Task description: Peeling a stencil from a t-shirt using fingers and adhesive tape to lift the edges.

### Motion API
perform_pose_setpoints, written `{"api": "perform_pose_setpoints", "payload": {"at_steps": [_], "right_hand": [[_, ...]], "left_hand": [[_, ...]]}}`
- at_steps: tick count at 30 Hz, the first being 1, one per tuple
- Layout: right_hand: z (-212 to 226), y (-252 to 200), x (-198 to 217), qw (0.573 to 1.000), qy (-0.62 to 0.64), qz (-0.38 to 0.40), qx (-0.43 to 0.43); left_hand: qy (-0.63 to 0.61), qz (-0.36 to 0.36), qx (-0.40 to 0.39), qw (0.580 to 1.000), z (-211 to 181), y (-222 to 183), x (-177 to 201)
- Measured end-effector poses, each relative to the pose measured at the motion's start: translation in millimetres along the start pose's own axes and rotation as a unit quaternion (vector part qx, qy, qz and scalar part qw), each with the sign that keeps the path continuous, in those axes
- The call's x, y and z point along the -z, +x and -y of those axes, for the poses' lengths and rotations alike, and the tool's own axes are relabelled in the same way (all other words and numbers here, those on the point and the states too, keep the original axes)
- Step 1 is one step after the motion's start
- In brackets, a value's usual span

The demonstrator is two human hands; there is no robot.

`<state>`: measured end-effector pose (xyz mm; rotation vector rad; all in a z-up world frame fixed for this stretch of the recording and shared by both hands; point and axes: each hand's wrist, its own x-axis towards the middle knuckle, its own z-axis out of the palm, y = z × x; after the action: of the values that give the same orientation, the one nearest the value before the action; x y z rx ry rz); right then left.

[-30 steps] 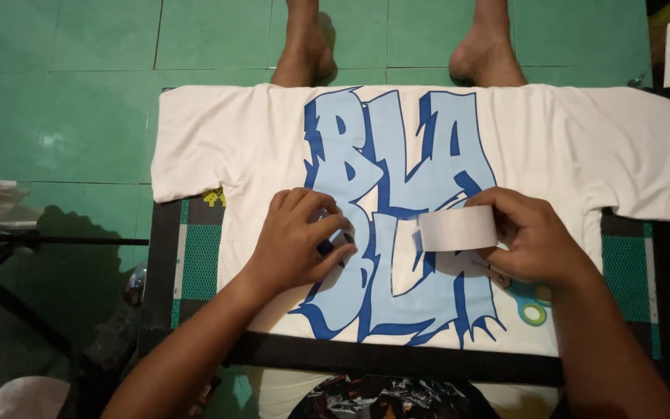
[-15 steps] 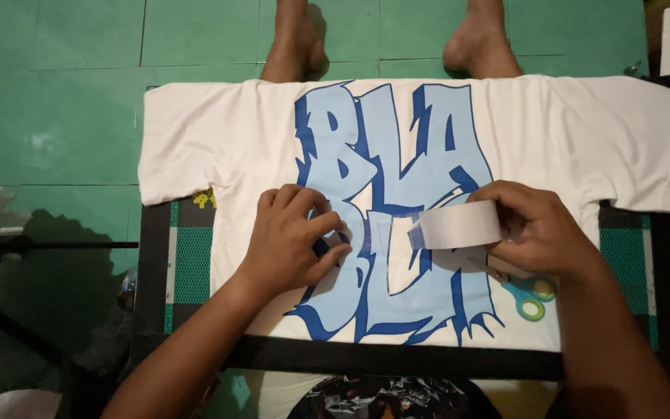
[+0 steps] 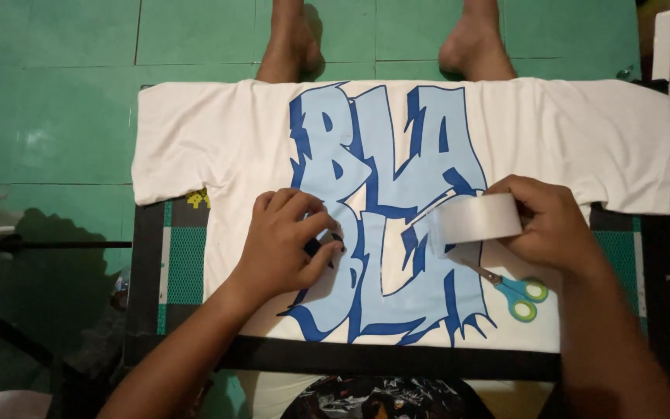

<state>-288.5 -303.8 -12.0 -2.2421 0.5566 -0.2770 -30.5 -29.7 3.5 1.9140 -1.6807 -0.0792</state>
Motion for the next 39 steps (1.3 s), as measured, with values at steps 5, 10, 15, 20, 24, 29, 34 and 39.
{"api": "perform_pose_setpoints", "payload": {"at_steps": [5, 10, 15, 20, 24, 29, 34, 39], "right_hand": [[12, -3, 3, 0.999, -0.017, -0.032, 0.022], [15, -7, 10, 0.997, -0.014, -0.055, 0.048], [40, -11, 19, 0.996, -0.027, -0.066, 0.056], [70, -7, 22, 0.994, -0.029, -0.040, 0.097], [85, -1, 19, 0.992, -0.030, -0.018, 0.125], [93, 8, 17, 0.991, -0.028, -0.011, 0.132], [90, 12, 16, 0.991, -0.030, -0.011, 0.134], [77, 13, 6, 0.994, -0.034, 0.012, 0.103]], "left_hand": [[-0.029, -0.005, 0.036, 0.999, -13, 4, 6], [-0.003, 0.032, 0.035, 0.999, -21, 10, 2], [-0.058, 0.028, 0.005, 0.998, -27, 19, -1], [-0.168, 0.054, -0.011, 0.984, -20, 30, -7], [-0.295, 0.088, -0.055, 0.950, -15, 38, -14], [-0.362, 0.126, -0.058, 0.922, -9, 35, -16], [-0.422, 0.146, 0.043, 0.894, -2, 24, -3], [-0.463, 0.159, 0.163, 0.857, 5, 6, 5]]}}
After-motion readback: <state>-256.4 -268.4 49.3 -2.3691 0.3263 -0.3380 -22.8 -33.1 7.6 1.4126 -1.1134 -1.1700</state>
